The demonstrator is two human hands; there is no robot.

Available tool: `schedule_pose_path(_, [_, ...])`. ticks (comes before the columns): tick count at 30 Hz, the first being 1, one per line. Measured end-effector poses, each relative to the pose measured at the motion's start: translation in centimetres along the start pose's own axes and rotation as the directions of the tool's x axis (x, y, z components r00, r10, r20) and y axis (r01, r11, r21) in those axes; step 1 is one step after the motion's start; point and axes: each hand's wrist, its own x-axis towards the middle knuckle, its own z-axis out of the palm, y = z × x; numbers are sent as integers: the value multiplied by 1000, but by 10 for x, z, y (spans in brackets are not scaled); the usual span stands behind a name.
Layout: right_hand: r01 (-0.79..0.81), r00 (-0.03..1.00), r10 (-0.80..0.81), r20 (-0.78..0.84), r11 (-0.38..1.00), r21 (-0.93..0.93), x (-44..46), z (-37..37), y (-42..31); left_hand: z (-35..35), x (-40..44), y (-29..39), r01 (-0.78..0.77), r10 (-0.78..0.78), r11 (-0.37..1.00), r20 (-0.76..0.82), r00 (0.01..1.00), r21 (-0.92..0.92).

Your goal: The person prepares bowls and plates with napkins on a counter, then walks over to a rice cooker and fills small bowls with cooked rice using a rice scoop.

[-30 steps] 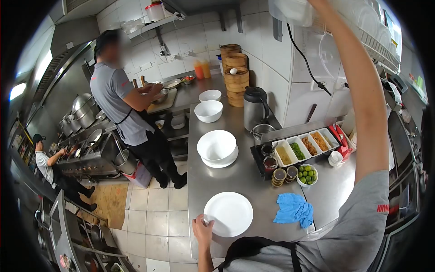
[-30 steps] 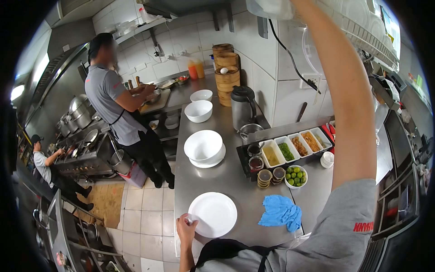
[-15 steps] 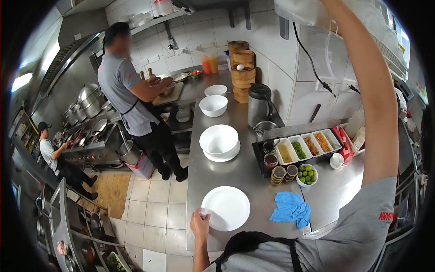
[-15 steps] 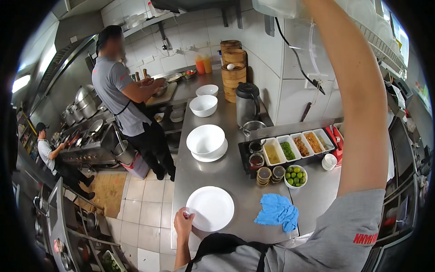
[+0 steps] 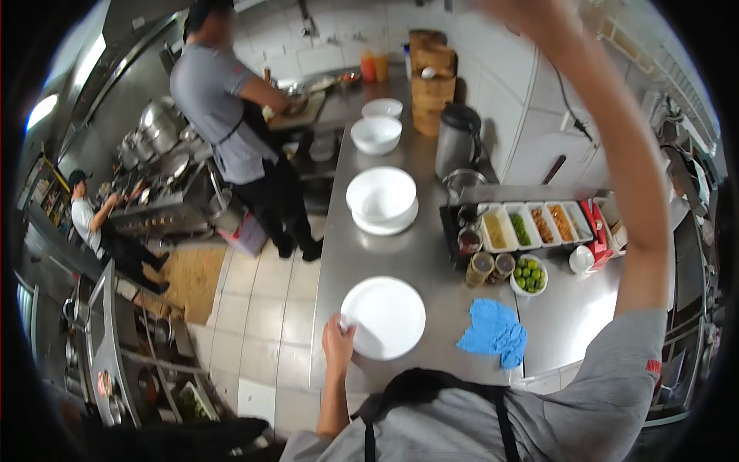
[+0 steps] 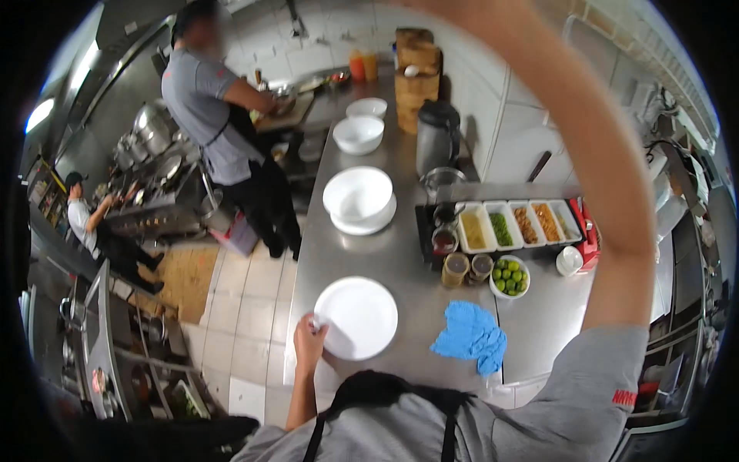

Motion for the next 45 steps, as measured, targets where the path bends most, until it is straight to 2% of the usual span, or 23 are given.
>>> schedule_pose_path(1, [-230, 971, 202, 124, 929, 289, -26, 23, -47, 2, 0, -3, -8, 8, 1000, -6, 1000, -4])
schedule_pose_path(2, [-365, 926, 282, 252, 842, 398, -49, 38, -83, 3, 1, -5, -14, 14, 1000, -13, 1000, -6])
schedule_pose_path(4, [-549, 817, 362, 449, 727, 413, -90, 64, -147, 2, 1, -4, -20, 19, 999, -32, 999, -44])
schedule_pose_path(6, [-751, 660, 490, 570, 410, 518, -122, 78, -185, -2, 1, 1, 54, -55, 990, -5, 998, -130])
schedule_pose_path(8, [-925, 234, 645, 727, -82, 371, -159, 94, -210, -10, -2, 13, 120, -126, 980, -25, 992, -159])
schedule_pose_path(10, [-933, 69, 671, 738, -218, 286, -229, 132, -231, -8, -5, 6, -73, 38, 933, -104, 994, -354])
schedule_pose_path(15, [-966, -107, 802, 588, -225, 131, -361, 180, -284, -8, 0, 2, 99, -114, 966, -51, 992, -240])
schedule_pose_path(16, [-971, -97, 832, 546, -199, 132, -363, 179, -283, -11, 2, 2, 195, -196, 941, 21, 980, -275])
schedule_pose_path(19, [-980, -32, 897, 440, -114, 162, -364, 176, -270, -9, 3, 6, 114, -113, 926, 23, 993, -359])
schedule_pose_path(22, [-927, -47, 816, 576, -250, 279, -367, 164, -250, -1, 4, -1, 36, -33, 995, 34, 999, -88])
schedule_pose_path(23, [-934, -36, 817, 575, -232, 272, -360, 154, -243, 3, 5, -4, 11, -11, 998, 2, 1000, -57])
schedule_pose_path(25, [-865, -128, 763, 634, -399, 305, -354, 134, -231, 11, 8, -9, -32, 32, 999, -64, 997, 8])
schedule_pose_path(29, [-769, -199, 675, 710, -557, 315, -356, 99, -221, 10, 15, -1, 21, -21, 999, -7, 1000, -36])
schedule_pose_path(31, [-817, -275, 636, 721, -550, 173, -361, 94, -227, 6, 18, -5, -44, 45, 999, -19, 999, 20])
schedule_pose_path(32, [-831, -321, 631, 706, -546, 110, -358, 94, -232, -3, 21, -6, 27, -27, 1000, 73, 997, -11])
schedule_pose_path(33, [-716, -497, 493, 714, -698, -16, -351, 91, -240, -9, 25, -4, 94, -86, 995, 170, 982, -43])
schedule_pose_path(35, [-877, -445, 569, 692, -435, -205, -354, 90, -261, -24, 41, 0, 211, -163, 974, 394, 904, -80])
schedule_pose_path(38, [-882, -422, 688, 590, -160, -444, -333, 110, -284, -15, 60, -8, -114, 121, 992, 135, 983, -59])
schedule_pose_path(39, [-858, -405, 730, 550, -95, -506, -321, 122, -287, -17, 68, -2, -146, 174, 977, 189, 966, -153])
schedule_pose_path(40, [-819, -393, 755, 525, -27, -574, -310, 130, -293, -14, 75, 1, -356, 374, 926, 172, 912, -126])
schedule_pose_path(41, [-736, -460, 749, 477, -21, -676, -309, 140, -296, -8, 87, 8, -553, 562, 827, 141, 815, -101])
schedule_pose_path(44, [-637, -538, 753, 379, -68, -768, -324, 148, -304, 9, 96, 3, -735, 696, 678, 328, 639, -7])
schedule_pose_path(45, [-614, -544, 765, 346, -81, -785, -323, 147, -305, 10, 100, -1, -706, 680, 706, 332, 654, -56])
